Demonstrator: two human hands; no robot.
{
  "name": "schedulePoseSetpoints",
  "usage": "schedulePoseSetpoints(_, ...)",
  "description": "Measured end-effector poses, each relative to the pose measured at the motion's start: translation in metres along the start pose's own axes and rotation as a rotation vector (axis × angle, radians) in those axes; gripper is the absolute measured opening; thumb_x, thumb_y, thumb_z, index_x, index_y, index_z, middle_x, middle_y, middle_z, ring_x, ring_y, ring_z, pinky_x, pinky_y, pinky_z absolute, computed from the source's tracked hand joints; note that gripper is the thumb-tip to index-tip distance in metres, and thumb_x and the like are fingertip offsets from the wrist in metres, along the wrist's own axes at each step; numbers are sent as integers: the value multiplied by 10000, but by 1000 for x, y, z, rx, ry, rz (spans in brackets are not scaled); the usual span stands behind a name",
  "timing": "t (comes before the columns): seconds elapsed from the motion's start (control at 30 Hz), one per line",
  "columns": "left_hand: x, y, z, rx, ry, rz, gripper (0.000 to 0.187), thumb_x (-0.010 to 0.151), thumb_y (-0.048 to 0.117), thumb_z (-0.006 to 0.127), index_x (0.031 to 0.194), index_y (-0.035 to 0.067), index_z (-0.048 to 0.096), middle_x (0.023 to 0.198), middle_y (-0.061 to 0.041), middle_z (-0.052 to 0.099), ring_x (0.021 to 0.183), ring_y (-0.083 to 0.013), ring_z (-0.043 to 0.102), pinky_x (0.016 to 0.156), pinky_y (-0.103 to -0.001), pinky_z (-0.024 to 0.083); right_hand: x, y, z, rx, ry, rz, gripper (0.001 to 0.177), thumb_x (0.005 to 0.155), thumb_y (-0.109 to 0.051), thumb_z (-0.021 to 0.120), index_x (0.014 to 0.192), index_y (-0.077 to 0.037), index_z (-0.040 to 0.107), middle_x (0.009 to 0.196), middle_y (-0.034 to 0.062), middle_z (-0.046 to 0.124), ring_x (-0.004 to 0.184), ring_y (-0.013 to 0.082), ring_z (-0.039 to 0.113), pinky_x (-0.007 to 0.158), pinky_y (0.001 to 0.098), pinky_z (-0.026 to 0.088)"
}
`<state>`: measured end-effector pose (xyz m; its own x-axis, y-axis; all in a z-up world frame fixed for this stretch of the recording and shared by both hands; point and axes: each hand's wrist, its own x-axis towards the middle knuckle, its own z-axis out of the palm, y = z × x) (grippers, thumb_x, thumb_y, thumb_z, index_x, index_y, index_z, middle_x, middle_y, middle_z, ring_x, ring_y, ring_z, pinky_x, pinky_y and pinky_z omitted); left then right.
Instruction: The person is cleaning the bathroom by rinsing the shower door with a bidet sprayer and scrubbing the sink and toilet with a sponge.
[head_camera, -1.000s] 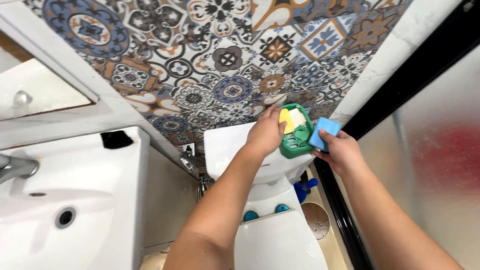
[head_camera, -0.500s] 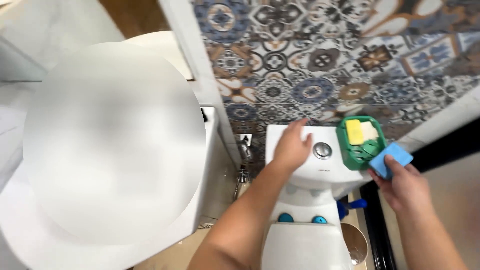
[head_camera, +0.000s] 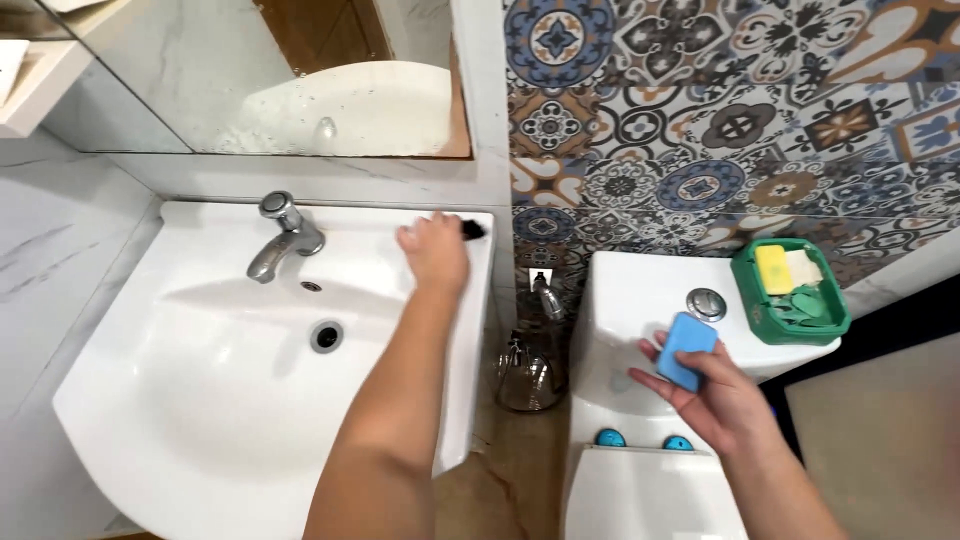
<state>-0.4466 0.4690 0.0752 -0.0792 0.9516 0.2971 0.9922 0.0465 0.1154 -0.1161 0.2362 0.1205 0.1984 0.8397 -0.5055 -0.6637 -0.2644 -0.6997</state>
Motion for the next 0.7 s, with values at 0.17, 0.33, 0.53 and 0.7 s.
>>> schedulePoseSetpoints(0.17,-112,87,-72,-935,-462,-147,162,893,132,558,963,157,703,960,-84,722,916,-265,691,815,-407,527,2,33,35,20,-30,66,756,783,175,342,1378,-274,471,1362,242,579,1223,390,566,1002,638,452)
schedulePoseSetpoints(0.33,-196,132,-65,-1051,-673,-93,337,803,428,710,1015,171,759,964,-22,764,886,-183,726,815,-307,542,35,80,7,46,-12,139,342,966,-253,618,1305,-294,636,1228,25,695,1038,211,651,791,426,533)
schedulePoseSetpoints(0.53,-123,120,-66,-357,-687,379,399,854,107,498,1207,169,672,1309,-135,487,1189,-356,463,945,-514,470,-4,61,13,-53,164,176,195,984,-160,616,1167,-225,596,1149,96,722,917,199,653,669,304,492)
schedulePoseSetpoints(0.7,-72,124,38,370,-675,796,467,959,256,557,1425,239,569,1534,-81,416,1392,-322,358,1081,-572,339,-5,68,-3,-11,161,196,392,927,-25,554,1211,-294,572,1258,148,721,916,238,645,676,358,509)
